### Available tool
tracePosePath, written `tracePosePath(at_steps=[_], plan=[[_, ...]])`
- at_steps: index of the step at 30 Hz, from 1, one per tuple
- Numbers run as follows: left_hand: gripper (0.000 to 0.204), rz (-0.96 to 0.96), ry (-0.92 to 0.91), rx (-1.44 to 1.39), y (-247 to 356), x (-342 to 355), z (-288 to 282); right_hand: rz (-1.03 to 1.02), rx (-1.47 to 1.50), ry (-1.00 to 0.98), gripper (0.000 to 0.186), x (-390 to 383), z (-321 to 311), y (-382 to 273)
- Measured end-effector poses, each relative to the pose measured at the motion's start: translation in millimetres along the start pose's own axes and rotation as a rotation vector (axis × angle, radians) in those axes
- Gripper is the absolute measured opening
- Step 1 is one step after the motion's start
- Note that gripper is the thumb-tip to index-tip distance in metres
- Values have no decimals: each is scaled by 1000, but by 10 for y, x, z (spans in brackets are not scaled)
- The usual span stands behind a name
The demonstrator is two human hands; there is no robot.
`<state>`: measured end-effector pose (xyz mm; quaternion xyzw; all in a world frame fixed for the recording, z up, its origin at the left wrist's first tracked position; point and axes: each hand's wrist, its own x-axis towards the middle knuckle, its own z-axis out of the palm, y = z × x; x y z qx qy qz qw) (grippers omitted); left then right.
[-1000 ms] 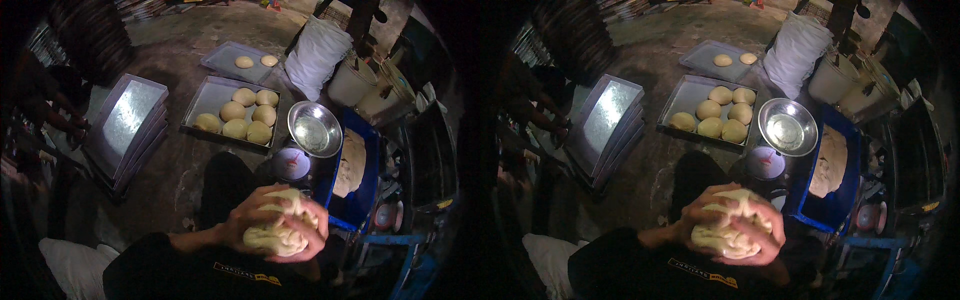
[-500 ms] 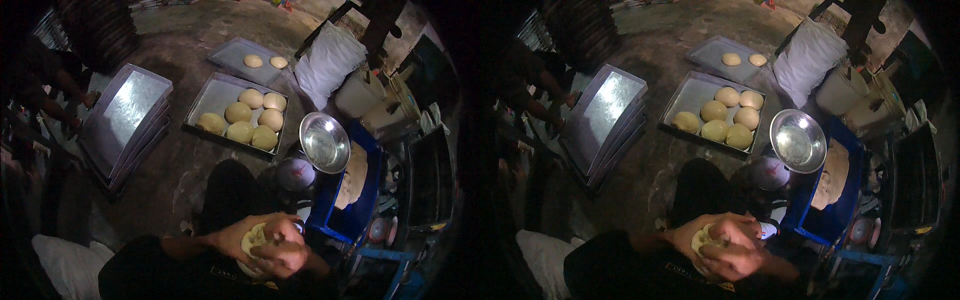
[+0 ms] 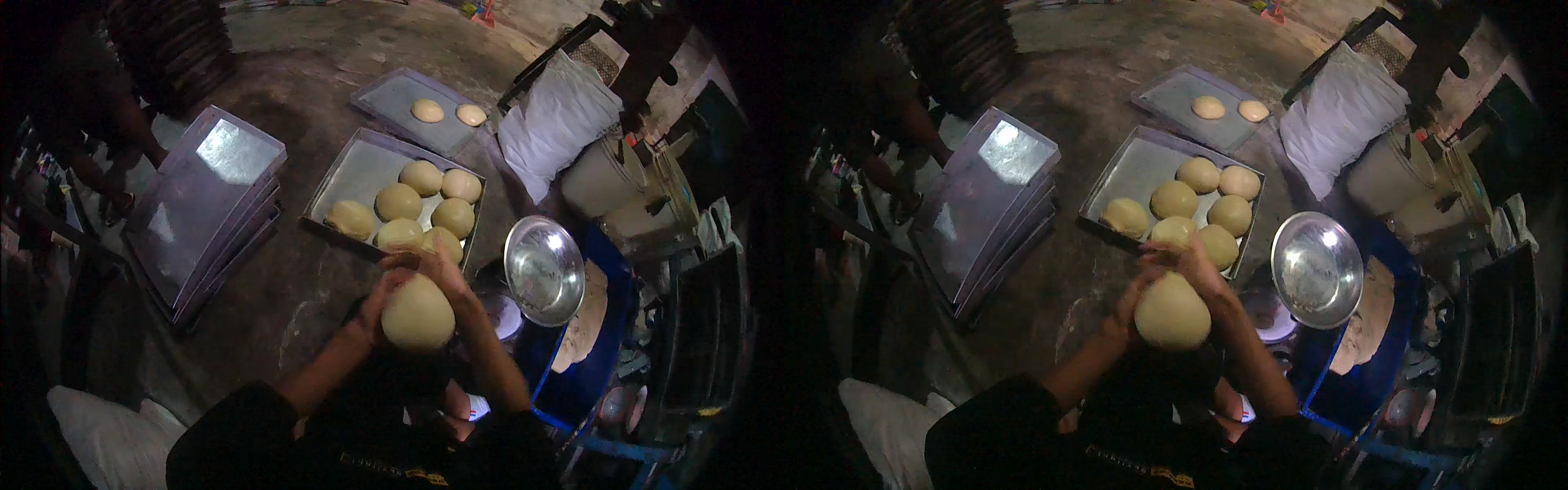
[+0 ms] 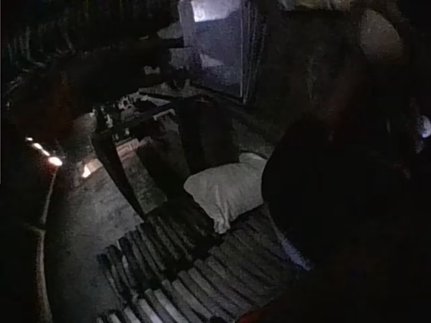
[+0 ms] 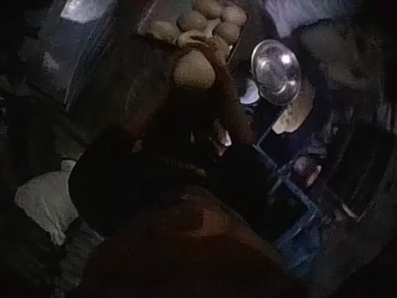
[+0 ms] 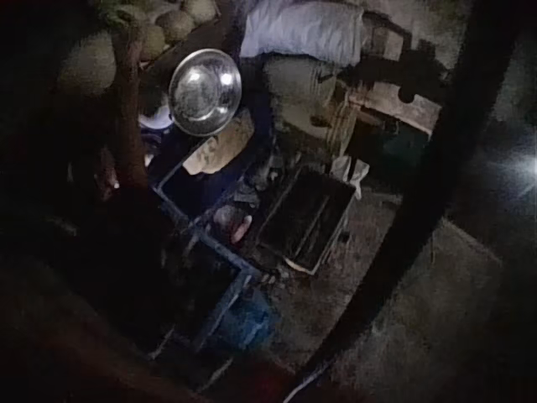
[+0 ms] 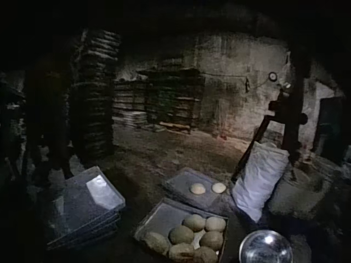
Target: The person cuts sections of dough from a large container using a knife, weighs them on a scale, and then rounds the dough portions by hand before placing them onto a metal tray.
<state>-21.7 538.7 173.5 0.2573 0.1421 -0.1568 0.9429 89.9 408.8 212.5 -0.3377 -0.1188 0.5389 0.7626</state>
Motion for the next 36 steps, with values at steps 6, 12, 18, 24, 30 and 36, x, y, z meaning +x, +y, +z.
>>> tracePosePath(at_steps=[6, 12, 18, 24, 30, 36], plan=[[44, 225, 107, 266, 781, 506, -128, -301, 216, 342, 56, 345, -489, 465], [37, 576, 498, 943, 712, 1629, -1461, -272, 434, 422, 56, 1337, -1225, 896], [44, 669, 676, 1160, 1572, 2236, -1634, -175, 400, 475, 58, 2152, -1491, 483], [74, 385, 842, 580, 2253, 2378, -1728, -214, 195, 400, 65, 2489, -1599, 170], [80, 32, 810, 1534, 1879, 2764, -2853, -41, -172, 731, 42, 2206, -2193, 635], [89, -258, 835, 1852, 1848, 3091, -3977, 111, -740, 696, 44, 2498, -2088, 1011]])
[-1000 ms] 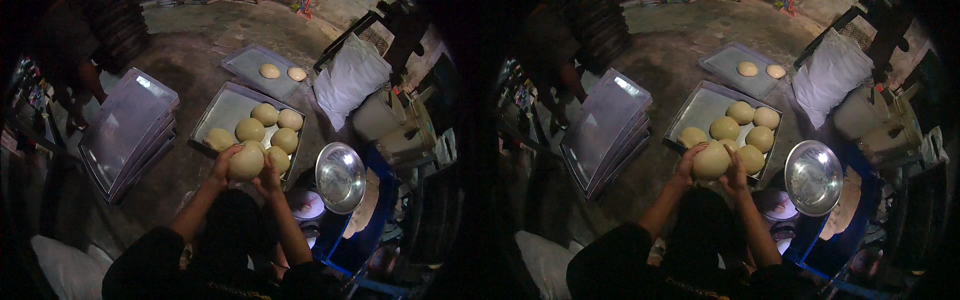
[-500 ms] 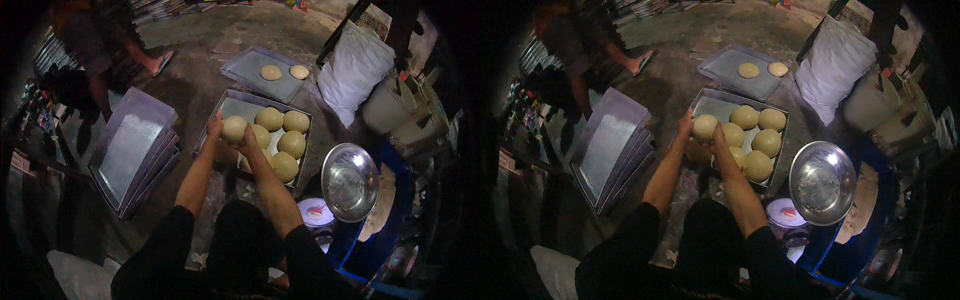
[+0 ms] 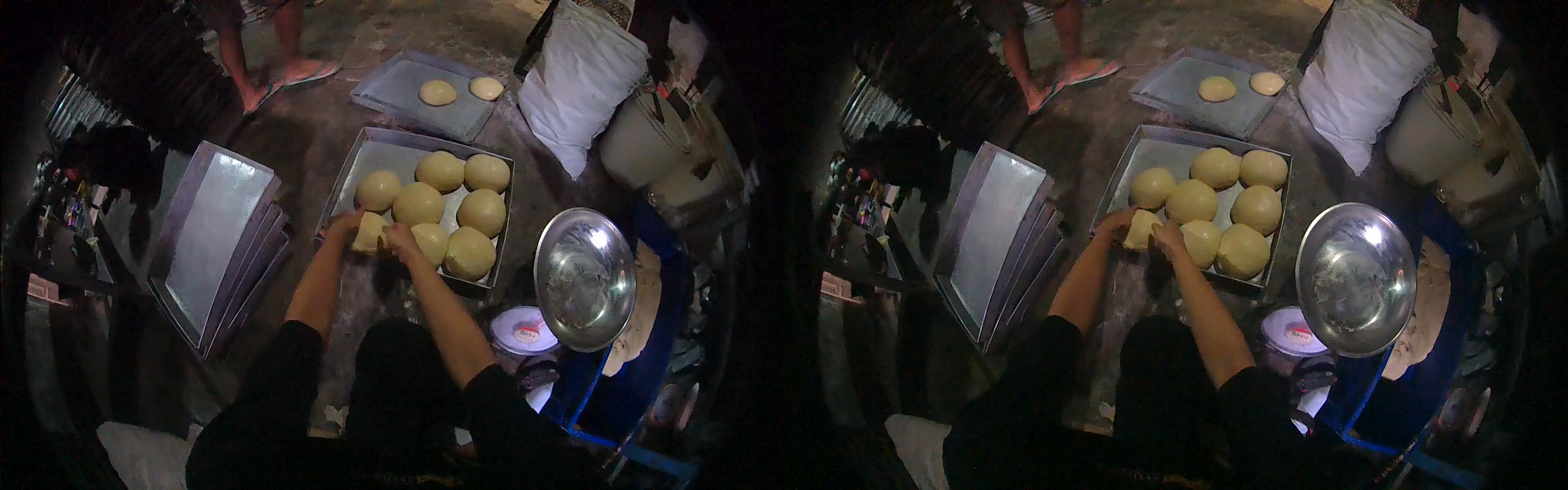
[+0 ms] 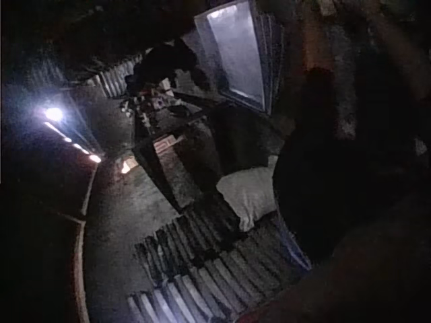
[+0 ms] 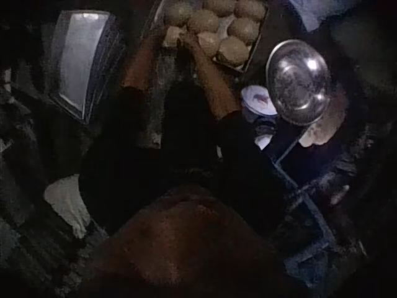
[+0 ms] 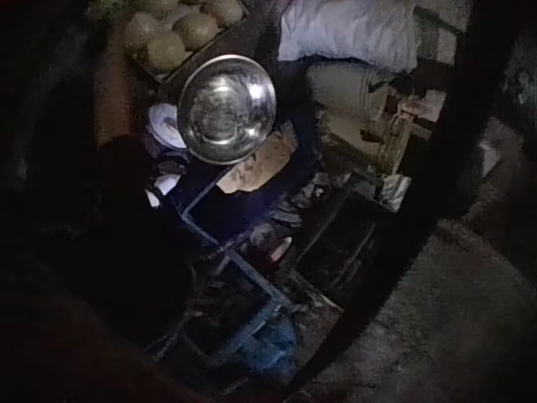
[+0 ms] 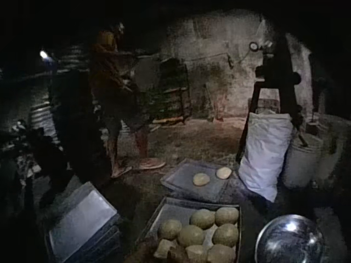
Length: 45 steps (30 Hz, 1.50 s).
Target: The person cuts sections of dough from a large container using a knife, weighs them on a scale, and then rounds the dough portions by hand before placing them onto a metal tray.
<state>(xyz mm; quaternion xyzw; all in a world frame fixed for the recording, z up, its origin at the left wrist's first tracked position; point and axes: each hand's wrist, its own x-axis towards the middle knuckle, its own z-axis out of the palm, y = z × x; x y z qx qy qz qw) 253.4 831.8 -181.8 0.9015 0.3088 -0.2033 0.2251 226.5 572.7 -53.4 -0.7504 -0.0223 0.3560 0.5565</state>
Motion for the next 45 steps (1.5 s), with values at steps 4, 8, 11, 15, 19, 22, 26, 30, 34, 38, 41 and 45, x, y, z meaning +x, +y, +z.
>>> tracePosePath(at_steps=[4, 8, 11, 15, 19, 22, 26, 30, 34, 38, 41, 45], plan=[[95, -92, -119, -387, -71, -191, -210, -94, -173, 105, 57, -17, 299, -121], [68, 41, -307, -706, 537, -907, -614, -133, 264, 182, 49, 200, 178, 33], [41, -3, -419, -1384, 535, -1590, -610, -49, 768, -24, 39, -202, 94, 121], [43, 206, -102, -1755, 307, -1764, -814, -435, 545, 145, 30, -544, 290, -254], [43, 218, -68, -1653, 703, -1656, -589, -563, 107, 278, 28, -340, -73, -33], [50, 257, 145, -548, -337, -1141, -800, -375, 119, 46, 28, -479, 509, -200], [38, 270, 272, -32, 750, -886, -222, -446, -134, 286, 33, -393, -301, 441], [36, 231, 42, -512, 139, -310, 138, -267, 232, 121, 30, -1115, -311, 246], [45, 374, 123, -796, -649, -227, -383, -387, 503, 26, 27, -2505, -455, -67], [42, 362, 451, -469, 70, -952, -212, -415, 177, 444, 29, -4089, -1357, 668], [33, 85, 720, -736, 1090, -2129, -290, -347, -353, 1046, 37, -5226, -1971, 1103], [36, 481, 305, -1068, 1334, -2807, -598, -319, -774, 912, 35, -5639, -2323, 1296]])
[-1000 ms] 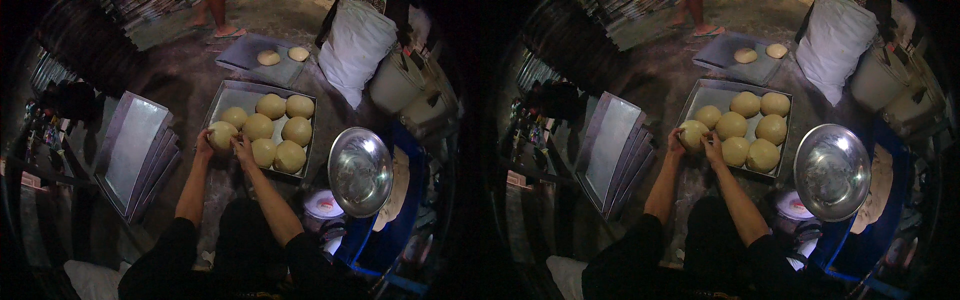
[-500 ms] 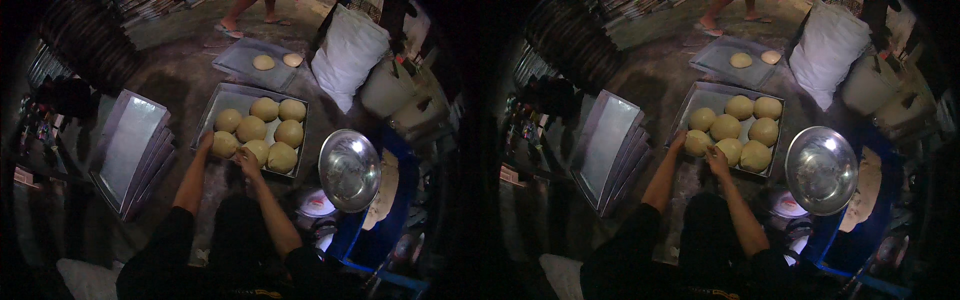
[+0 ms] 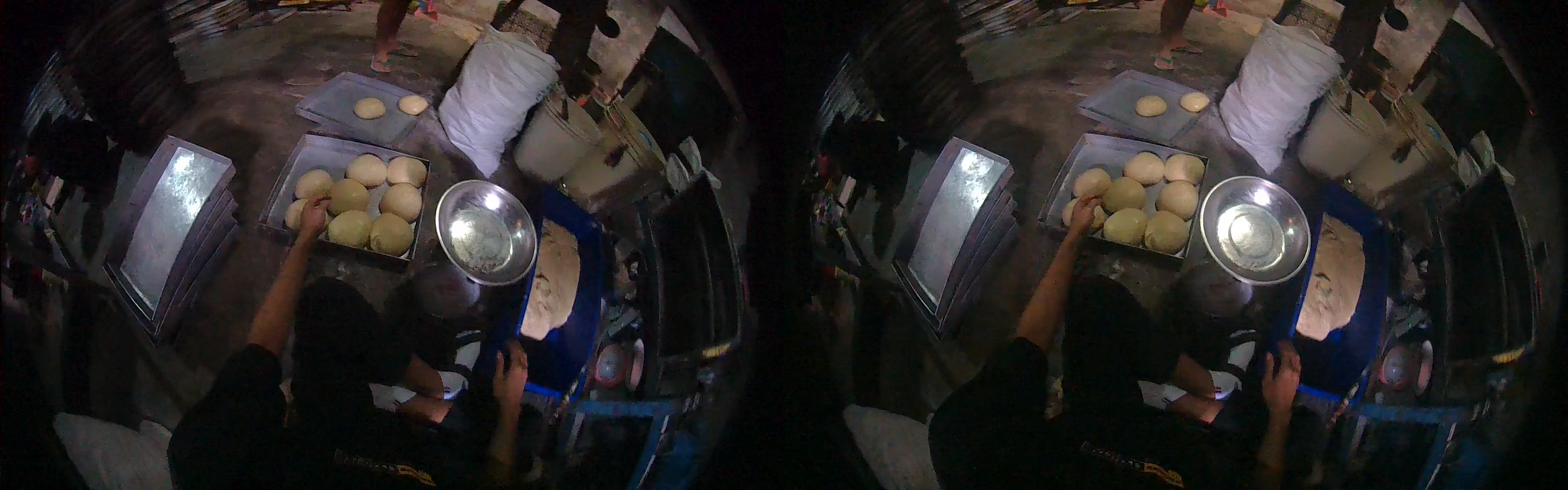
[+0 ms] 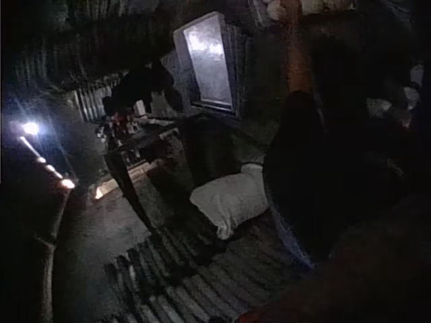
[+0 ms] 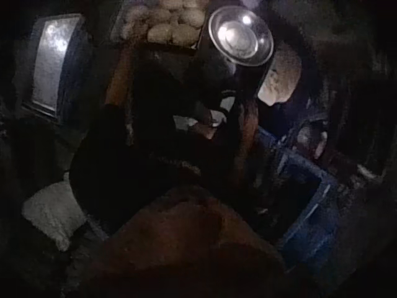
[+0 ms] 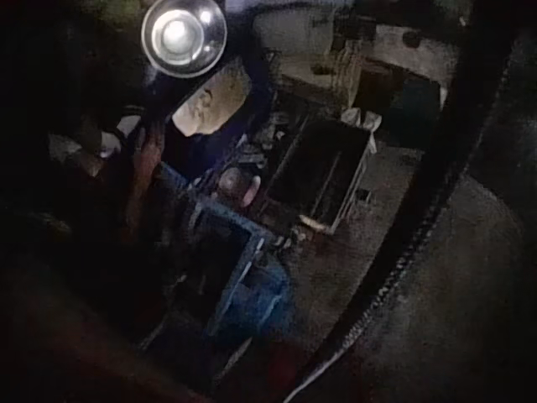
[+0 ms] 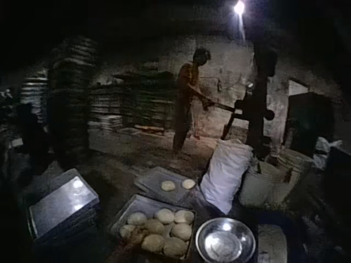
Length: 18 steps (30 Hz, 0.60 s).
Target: The person cuts sections of dough from a large container using a knife, weighs them on a scale, and then rounds the dough portions by hand before placing them onto a metal tray.
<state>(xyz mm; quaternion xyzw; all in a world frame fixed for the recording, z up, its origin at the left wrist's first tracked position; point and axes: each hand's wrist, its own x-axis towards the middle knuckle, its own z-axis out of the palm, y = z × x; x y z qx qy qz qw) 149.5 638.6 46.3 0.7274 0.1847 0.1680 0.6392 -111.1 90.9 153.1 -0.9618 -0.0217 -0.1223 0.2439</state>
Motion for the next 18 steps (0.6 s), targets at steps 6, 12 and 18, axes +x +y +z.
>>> tracePosePath(at_steps=[6, 12, 18], plan=[[37, 317, -481, 134, 1080, -879, 736, 217, 55, -74, 35, -40, -380, -39], [39, -74, -694, -224, 1299, -1521, 1028, 215, -178, -358, 47, -284, -326, 323], [52, -323, -508, -420, 970, -1747, 1475, 132, -192, -603, 52, 120, -548, 385]])
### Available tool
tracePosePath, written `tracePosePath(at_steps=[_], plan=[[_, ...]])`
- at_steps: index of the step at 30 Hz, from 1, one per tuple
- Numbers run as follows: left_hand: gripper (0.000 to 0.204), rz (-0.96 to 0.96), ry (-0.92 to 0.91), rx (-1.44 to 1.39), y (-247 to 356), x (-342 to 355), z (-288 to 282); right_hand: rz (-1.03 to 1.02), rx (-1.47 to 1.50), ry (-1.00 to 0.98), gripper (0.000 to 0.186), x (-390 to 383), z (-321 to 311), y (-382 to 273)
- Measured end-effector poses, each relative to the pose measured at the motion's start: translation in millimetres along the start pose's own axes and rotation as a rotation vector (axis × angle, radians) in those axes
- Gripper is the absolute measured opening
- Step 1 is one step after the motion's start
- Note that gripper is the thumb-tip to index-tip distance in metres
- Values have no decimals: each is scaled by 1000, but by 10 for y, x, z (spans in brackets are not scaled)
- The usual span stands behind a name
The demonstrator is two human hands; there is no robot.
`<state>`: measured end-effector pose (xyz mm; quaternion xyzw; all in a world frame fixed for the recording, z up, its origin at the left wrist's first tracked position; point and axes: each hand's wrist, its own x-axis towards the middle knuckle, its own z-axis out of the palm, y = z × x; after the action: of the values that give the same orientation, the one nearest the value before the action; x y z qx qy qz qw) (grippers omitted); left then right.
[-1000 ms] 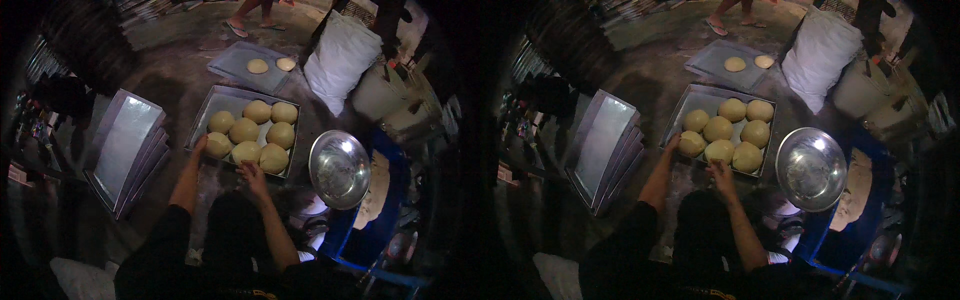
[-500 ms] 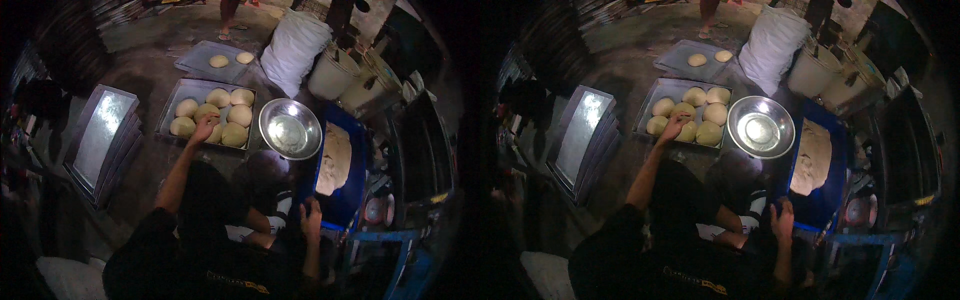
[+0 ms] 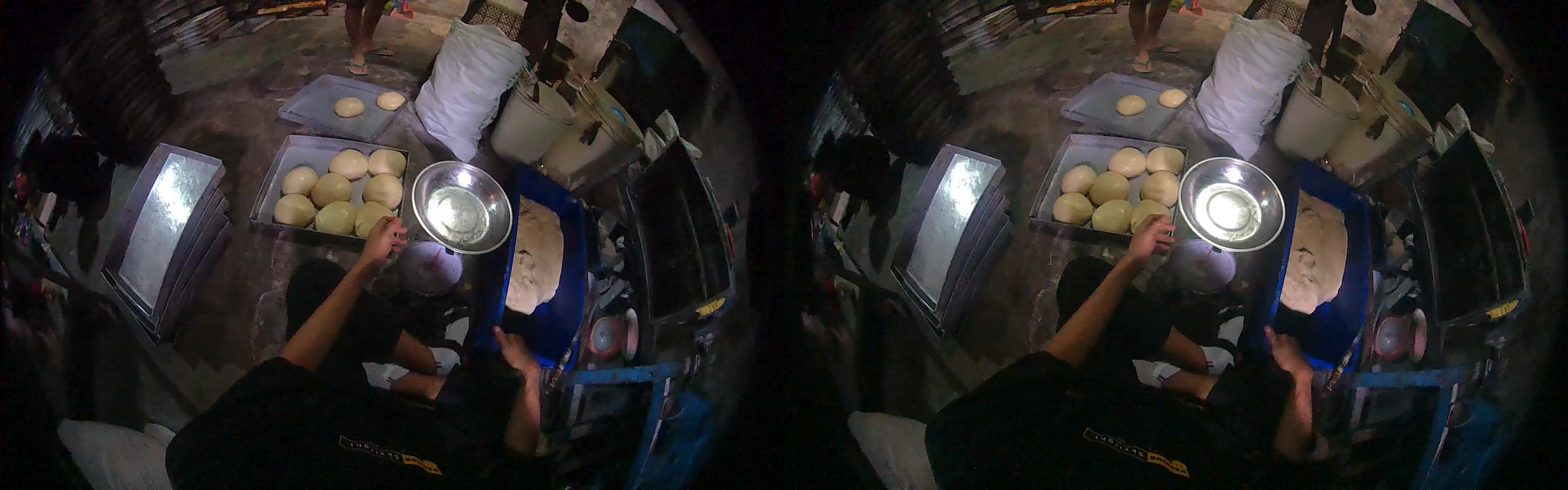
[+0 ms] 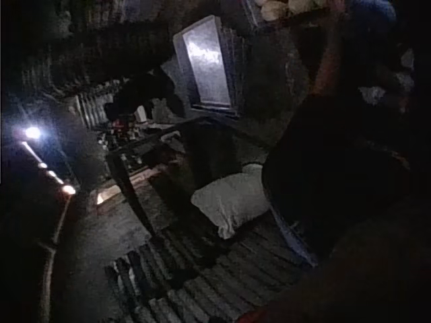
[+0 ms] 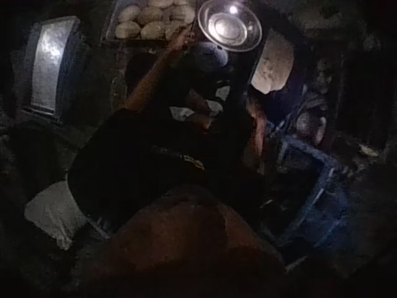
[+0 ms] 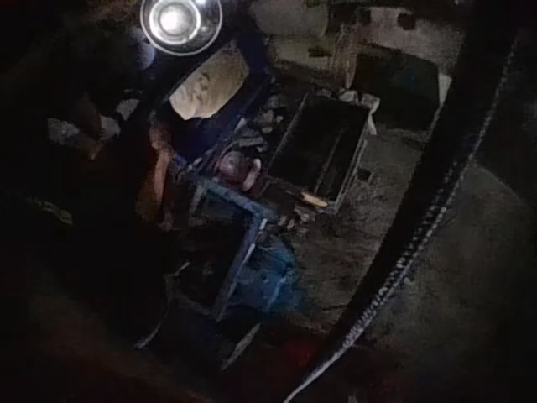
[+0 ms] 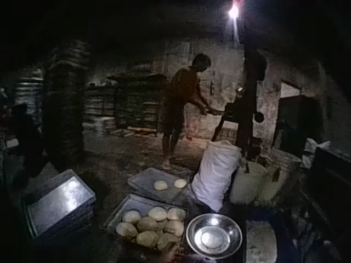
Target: The person cuts sections of dough from a large container using a knife, weighs them on a scale, and then rounds the dough portions by hand before placing them onto a metal tray.
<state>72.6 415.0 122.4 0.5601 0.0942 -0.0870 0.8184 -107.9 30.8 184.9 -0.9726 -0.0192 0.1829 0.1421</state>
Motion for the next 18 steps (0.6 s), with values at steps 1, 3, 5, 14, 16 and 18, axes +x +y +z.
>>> tracePosePath(at_steps=[1, 3, 5, 14, 16, 18], plan=[[53, 7, 50, -44, 18, 10, 70, 28, 23, 124, 51, 87, -63, -47], [58, 51, 133, 28, 154, 5, 318, 183, 174, 233, 49, 276, -541, -352], [64, 102, 164, 162, 268, 7, 521, -52, 292, 606, 49, 504, -876, -796], [50, 539, 240, 493, 251, 359, 999, -403, -146, -47, 80, 2176, -548, -1142], [49, 595, 303, 431, 140, 552, 453, -549, 123, -347, 80, 1861, -852, -1964], [49, 624, 258, 503, 132, 492, 579, -588, 41, -406, 78, 1737, -998, -1699]])
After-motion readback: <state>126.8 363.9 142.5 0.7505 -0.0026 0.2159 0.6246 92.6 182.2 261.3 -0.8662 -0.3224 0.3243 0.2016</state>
